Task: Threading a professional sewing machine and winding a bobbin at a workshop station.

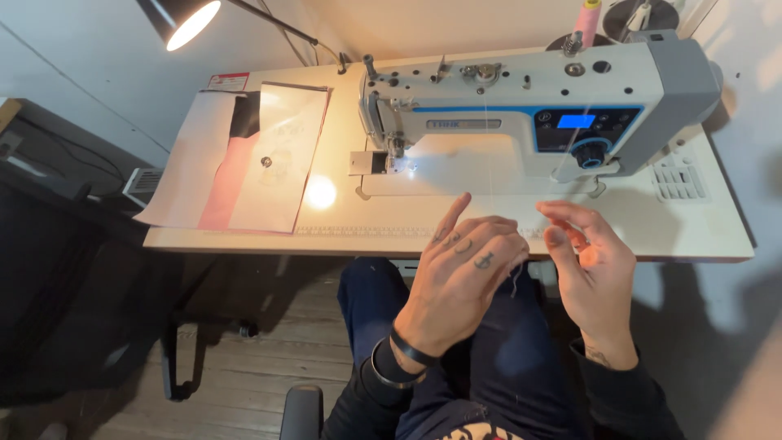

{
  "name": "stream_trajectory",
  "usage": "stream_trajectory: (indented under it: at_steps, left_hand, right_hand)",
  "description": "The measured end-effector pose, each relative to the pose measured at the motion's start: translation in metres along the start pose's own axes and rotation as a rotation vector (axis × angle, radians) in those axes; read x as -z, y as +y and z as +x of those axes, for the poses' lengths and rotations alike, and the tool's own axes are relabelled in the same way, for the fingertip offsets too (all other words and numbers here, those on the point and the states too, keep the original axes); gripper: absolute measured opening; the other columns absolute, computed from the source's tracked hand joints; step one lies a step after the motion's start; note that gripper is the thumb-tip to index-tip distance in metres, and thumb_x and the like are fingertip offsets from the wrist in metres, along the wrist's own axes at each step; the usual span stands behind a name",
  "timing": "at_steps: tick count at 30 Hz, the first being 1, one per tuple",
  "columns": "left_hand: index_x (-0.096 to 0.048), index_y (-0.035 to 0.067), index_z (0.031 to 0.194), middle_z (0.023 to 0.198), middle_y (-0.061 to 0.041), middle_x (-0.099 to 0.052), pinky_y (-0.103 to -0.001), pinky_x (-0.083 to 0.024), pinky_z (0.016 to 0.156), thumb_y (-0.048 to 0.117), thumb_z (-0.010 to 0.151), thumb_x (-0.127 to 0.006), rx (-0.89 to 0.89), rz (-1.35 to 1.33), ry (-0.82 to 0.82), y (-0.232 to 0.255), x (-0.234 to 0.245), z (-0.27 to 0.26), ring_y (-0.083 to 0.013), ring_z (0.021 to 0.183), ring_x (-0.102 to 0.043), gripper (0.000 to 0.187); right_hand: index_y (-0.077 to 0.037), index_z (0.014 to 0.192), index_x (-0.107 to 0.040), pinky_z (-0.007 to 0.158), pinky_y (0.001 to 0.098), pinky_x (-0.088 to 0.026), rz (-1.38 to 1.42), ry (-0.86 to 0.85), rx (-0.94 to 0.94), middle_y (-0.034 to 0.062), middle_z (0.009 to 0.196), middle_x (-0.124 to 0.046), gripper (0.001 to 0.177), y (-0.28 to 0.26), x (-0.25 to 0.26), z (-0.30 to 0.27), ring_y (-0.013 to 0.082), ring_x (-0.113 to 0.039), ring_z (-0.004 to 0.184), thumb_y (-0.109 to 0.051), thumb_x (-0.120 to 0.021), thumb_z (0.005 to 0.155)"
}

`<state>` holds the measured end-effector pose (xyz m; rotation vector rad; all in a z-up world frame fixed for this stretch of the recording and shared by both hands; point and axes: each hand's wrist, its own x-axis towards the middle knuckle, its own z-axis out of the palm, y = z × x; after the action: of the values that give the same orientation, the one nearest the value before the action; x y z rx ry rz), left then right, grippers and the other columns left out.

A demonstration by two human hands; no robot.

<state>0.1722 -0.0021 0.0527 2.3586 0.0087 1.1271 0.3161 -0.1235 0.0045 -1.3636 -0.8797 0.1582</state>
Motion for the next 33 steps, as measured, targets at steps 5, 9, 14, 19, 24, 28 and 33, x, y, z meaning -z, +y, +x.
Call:
stream_trajectory:
  at_steps: [5,9,14,19,24,28,33]
  left_hand:
    - [-0.067,0.013,0.109,0.114,-0.001,-0.069,-0.053,-0.038,0.13,0.012,0.097,-0.074,0.036,-0.05,-0.041,-0.017,0.001,0.004,-0.0195,0.123,-0.066,0.013]
    - [-0.067,0.012,0.11,0.114,0.0,-0.069,-0.054,-0.038,0.131,0.014,0.099,-0.074,0.069,-0.085,-0.08,-0.036,-0.004,0.008,-0.0185,0.123,-0.067,0.013]
    - [-0.066,0.011,0.112,0.117,-0.003,-0.068,-0.054,-0.039,0.126,0.012,0.096,-0.072,-0.014,-0.12,-0.103,-0.054,-0.001,0.02,-0.023,0.127,-0.065,0.017]
    - [-0.065,0.011,0.114,0.118,-0.003,-0.066,-0.053,-0.039,0.127,0.012,0.097,-0.071,-0.026,-0.129,-0.127,-0.071,-0.012,0.027,-0.0209,0.124,-0.065,0.018]
    - [-0.065,0.011,0.116,0.123,-0.003,-0.065,-0.051,-0.041,0.126,0.012,0.098,-0.071,-0.031,-0.1,-0.12,-0.085,-0.015,0.038,-0.0202,0.122,-0.064,0.019]
    - [-0.065,0.011,0.116,0.118,-0.002,-0.065,-0.049,-0.042,0.127,0.012,0.099,-0.072,-0.048,-0.082,-0.109,-0.092,-0.018,0.045,-0.0187,0.121,-0.065,0.018]
    - [-0.064,0.009,0.111,0.119,-0.003,-0.064,-0.047,-0.042,0.12,0.013,0.103,-0.074,-0.07,-0.125,-0.157,-0.1,-0.013,0.049,-0.0205,0.127,-0.065,0.014]
  right_hand:
    - [0.002,0.123,-0.065,0.099,0.0265,-0.051,-0.009,0.031,-0.046,0.0107,0.129,-0.067,0.02,0.013,-0.005,0.009,0.0124,-0.06,0.111,-0.007,-0.063,0.105]
    - [0.002,0.118,-0.065,0.096,0.0265,-0.05,-0.053,0.083,-0.096,0.0121,0.125,-0.069,0.015,0.028,-0.008,0.013,0.0138,-0.063,0.113,-0.006,-0.064,0.105]
    - [0.002,0.118,-0.066,0.099,0.0269,-0.051,0.006,0.085,-0.118,0.0118,0.123,-0.069,0.015,0.036,-0.02,0.033,0.0138,-0.064,0.115,-0.007,-0.061,0.108]
    - [-0.001,0.124,-0.066,0.094,0.028,-0.055,-0.199,0.114,0.139,0.0083,0.118,-0.069,0.02,0.035,-0.049,0.081,0.0138,-0.066,0.104,-0.002,-0.067,0.104]
    - [-0.002,0.12,-0.071,0.084,0.0348,-0.053,-0.697,0.046,0.57,0.0094,0.108,-0.072,0.038,0.039,-0.069,0.135,0.0251,-0.065,0.095,0.004,-0.085,0.085]
    - [-0.003,0.113,-0.072,0.081,0.0286,-0.056,-0.587,0.086,0.537,0.0067,0.1,-0.072,0.028,0.061,-0.082,0.141,0.0196,-0.068,0.092,0.012,-0.079,0.09]
    - [-0.003,0.112,-0.071,0.083,0.0277,-0.057,-0.468,0.204,0.358,0.0065,0.105,-0.073,0.022,0.074,-0.098,0.134,0.0175,-0.071,0.1,0.011,-0.076,0.096]
